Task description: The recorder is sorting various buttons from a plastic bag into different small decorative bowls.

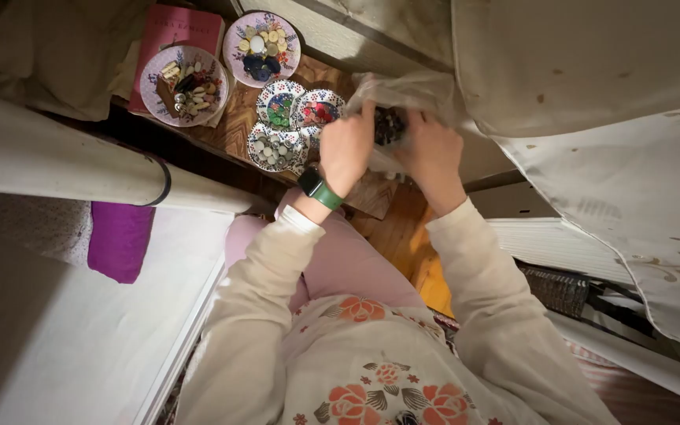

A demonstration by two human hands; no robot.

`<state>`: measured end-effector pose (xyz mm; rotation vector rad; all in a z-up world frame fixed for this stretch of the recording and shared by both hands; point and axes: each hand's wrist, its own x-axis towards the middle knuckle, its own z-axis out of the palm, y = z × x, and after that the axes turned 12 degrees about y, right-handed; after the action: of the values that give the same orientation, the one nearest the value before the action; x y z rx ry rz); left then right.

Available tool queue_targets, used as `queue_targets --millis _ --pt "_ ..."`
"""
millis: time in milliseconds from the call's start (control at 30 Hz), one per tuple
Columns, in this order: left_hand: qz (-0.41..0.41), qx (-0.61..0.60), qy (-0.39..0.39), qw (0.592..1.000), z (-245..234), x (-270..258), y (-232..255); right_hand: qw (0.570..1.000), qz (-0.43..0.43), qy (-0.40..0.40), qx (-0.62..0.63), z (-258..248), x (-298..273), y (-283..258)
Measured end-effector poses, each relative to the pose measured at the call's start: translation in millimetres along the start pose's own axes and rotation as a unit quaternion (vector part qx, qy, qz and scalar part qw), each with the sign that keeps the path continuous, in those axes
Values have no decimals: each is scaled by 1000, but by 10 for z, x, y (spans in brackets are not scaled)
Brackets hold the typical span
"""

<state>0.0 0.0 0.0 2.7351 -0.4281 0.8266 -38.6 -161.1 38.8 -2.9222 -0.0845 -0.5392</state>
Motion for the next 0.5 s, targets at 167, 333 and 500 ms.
queue_targets --millis 167,333,500 --pt "10 -3 7 1000 202 -112 -5 1000 4 -21 -4 69 -59 101" --pt "-6 -53 -56 997 250 -126 -110 1000 2 -17 5 153 -55 99" --pt "19 -36 -34 999 96 -67 -177 999 -2 -13 31 204 29 81"
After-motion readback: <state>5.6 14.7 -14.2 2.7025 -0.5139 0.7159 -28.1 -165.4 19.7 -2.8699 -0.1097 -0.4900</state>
